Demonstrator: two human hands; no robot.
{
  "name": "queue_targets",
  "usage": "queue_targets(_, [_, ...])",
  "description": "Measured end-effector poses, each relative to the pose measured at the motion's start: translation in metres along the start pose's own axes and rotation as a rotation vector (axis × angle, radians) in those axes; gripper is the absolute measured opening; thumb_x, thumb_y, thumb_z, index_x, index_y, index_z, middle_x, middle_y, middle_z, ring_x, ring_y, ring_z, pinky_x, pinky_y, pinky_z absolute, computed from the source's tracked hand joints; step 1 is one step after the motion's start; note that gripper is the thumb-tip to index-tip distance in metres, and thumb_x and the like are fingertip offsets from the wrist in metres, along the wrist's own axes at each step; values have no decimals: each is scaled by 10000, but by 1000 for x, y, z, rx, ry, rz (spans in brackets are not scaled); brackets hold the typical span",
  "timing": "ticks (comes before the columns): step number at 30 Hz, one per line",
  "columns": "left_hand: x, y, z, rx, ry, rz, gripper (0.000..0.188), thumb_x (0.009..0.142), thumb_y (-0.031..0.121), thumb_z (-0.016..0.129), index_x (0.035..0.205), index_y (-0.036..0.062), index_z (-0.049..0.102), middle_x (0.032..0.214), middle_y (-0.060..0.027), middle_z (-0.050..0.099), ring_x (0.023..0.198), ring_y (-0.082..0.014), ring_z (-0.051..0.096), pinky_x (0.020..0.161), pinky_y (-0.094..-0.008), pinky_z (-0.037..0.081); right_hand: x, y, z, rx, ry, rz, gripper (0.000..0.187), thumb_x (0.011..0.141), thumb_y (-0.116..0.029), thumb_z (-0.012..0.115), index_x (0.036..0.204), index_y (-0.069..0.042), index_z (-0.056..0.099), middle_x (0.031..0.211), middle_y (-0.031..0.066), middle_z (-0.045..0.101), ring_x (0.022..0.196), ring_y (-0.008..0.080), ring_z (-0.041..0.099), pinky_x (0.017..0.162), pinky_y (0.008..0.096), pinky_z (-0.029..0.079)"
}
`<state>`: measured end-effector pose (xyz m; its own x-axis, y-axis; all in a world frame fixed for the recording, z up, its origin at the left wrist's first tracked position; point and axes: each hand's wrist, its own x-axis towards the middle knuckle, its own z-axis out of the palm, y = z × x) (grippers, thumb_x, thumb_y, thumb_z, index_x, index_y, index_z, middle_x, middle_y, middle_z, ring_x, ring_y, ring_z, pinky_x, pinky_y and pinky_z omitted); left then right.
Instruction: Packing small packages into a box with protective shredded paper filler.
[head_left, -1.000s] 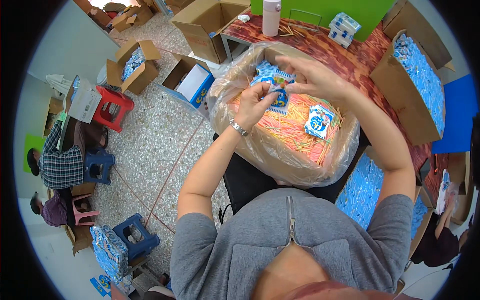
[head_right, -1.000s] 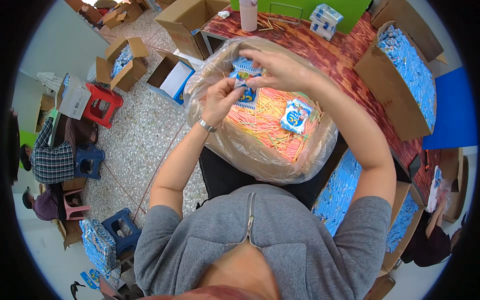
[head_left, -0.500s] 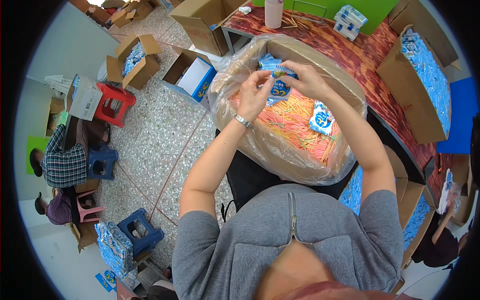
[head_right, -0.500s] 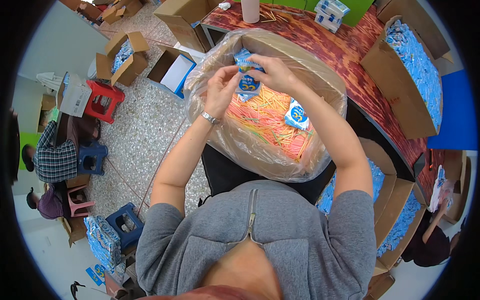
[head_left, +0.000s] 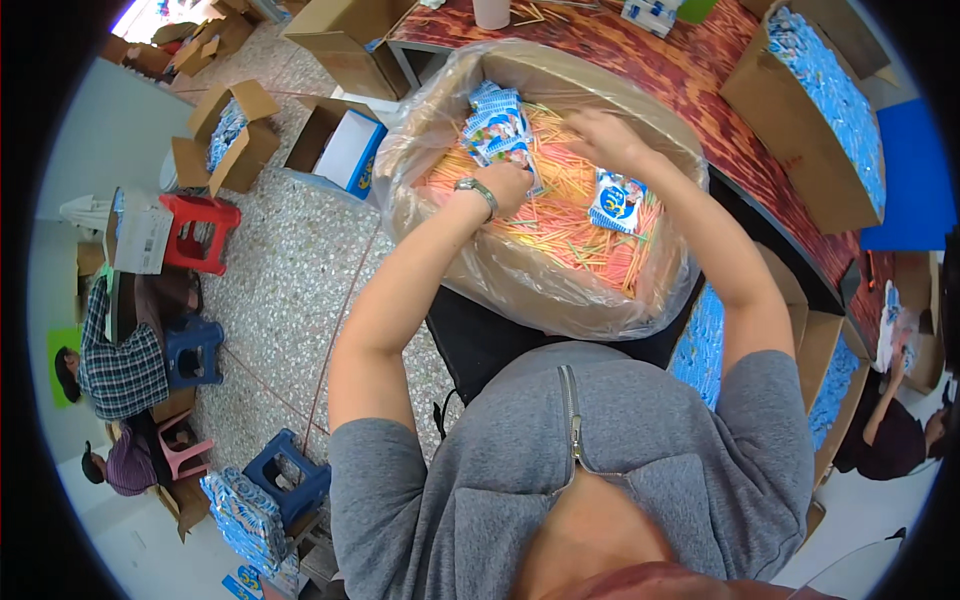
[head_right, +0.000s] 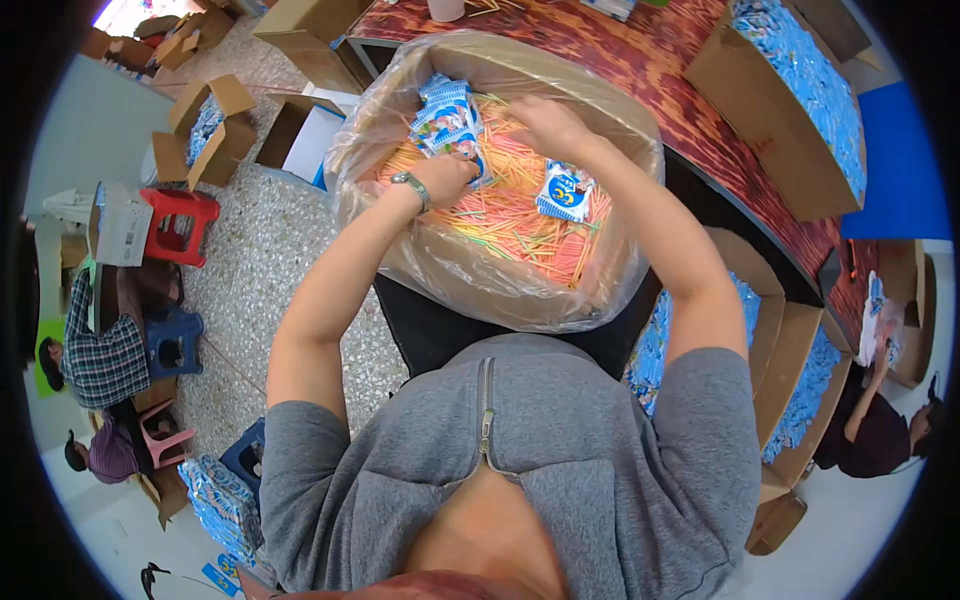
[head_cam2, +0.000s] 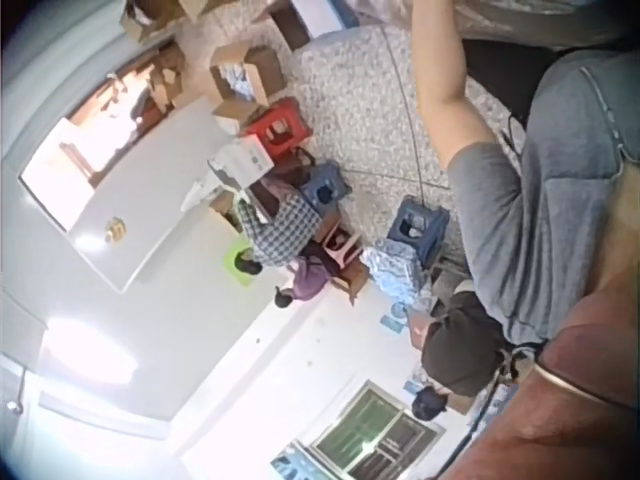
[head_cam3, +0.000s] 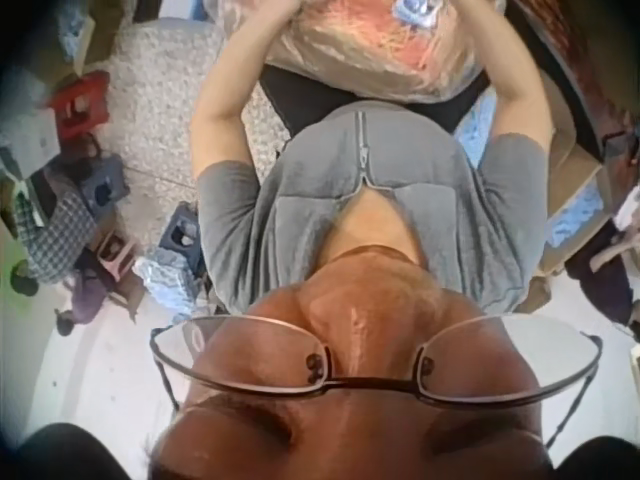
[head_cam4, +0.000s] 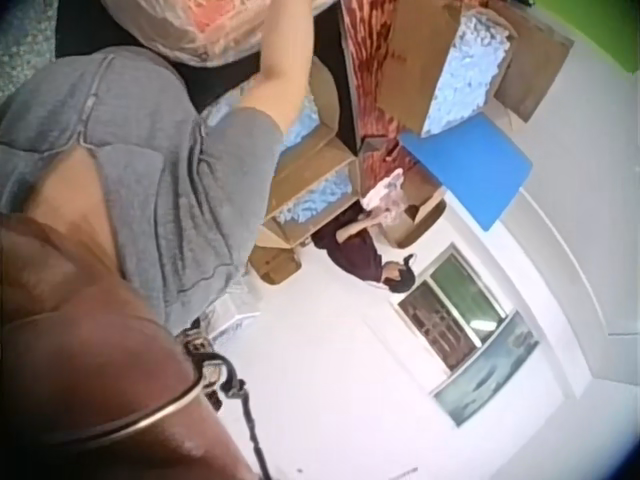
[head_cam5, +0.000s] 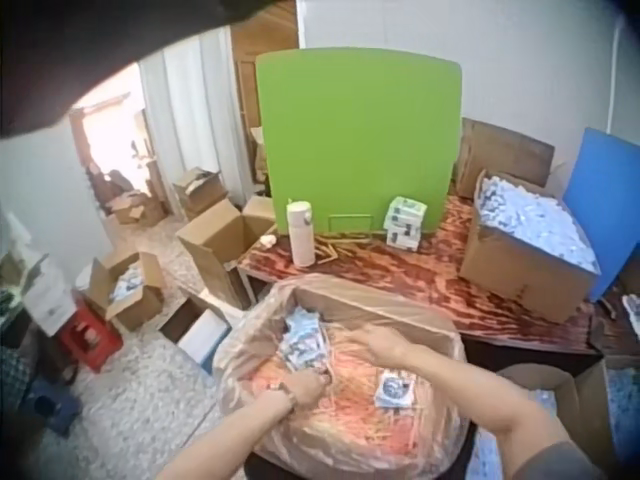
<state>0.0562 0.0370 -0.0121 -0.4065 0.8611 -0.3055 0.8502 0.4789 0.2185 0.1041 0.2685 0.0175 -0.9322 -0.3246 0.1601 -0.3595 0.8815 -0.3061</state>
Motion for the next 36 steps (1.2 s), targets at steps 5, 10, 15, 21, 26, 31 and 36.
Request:
queue_targets(5, [1, 5, -6, -17, -2, -6, 257, 841, 175, 573, 1049, 44, 645, 1144, -197, 608, 1017, -356, 617, 844, -452, 508, -70, 3, -20, -154, -333, 392, 457, 758, -359, 731, 1088, -66, 613, 1057, 216, 589, 1019, 369, 592, 845, 452, 494])
queue_targets(10, [4, 3, -6, 29, 69, 54, 246, 860, 225, 579, 1025, 43, 586, 937, -195, 650, 935, -351, 624, 819, -456, 490, -73, 27, -11, -103, -207, 484, 407, 763, -292, 730, 1025, -25, 569, 964, 198, 621, 965, 374, 605, 818, 451, 480])
queue_targets(15, [0, 7, -8, 11, 88, 31, 260, 861, 234, 579, 1023, 31, 577, 947, -199, 647, 928, -352, 622, 797, -457, 494, -76, 36, -7, -101, -222, 451, 346, 783, -166, 673, 1073, -27, 546, 959, 197, 636, 944, 371, 612, 809, 450, 482])
queue_targets(21, [-5, 1, -8, -11, 165, 55, 303, 866, 273, 591, 1004, 4, 610, 946, -215, 648, 901, -355, 632, 790, -452, 498, -78, 15, -27, -311, -71, 261, 288, 787, -64, 625, 1071, -60, 579, 974, 145, 646, 943, 335, 616, 794, 430, 490])
queue_targets(26, [-10, 41, -38, -350, 385, 53, 382, 887, 319, 619, 1071, -15, 645, 994, -203, 671, 912, -298, 659, 809, -381, 511, -62, -18, -68, -211, 175, 8, 302, 809, -72, 624, 1109, -81, 584, 964, 119, 642, 938, 310, 609, 785, 398, 488])
queue_targets(31, [-22, 53, -56, -1206, 450, -16, 277, 888, 239, 650, 955, -29, 669, 850, -78, 697, 773, -88, 629, 668, -245, 504, -21, -60, -84, -2, 615, -212, 398, 837, -131, 651, 1216, -65, 546, 942, 121, 633, 858, 269, 617, 743, 348, 501])
queue_targets(36, [-45, 47, -59, -1373, 619, -2, 151, 936, 134, 572, 896, -10, 590, 778, -10, 626, 700, -69, 582, 644, -220, 490, -7, -71, -66, 479, 384, 146, 393, 879, -183, 666, 1223, -50, 531, 941, 59, 631, 795, 100, 596, 677, 267, 497])
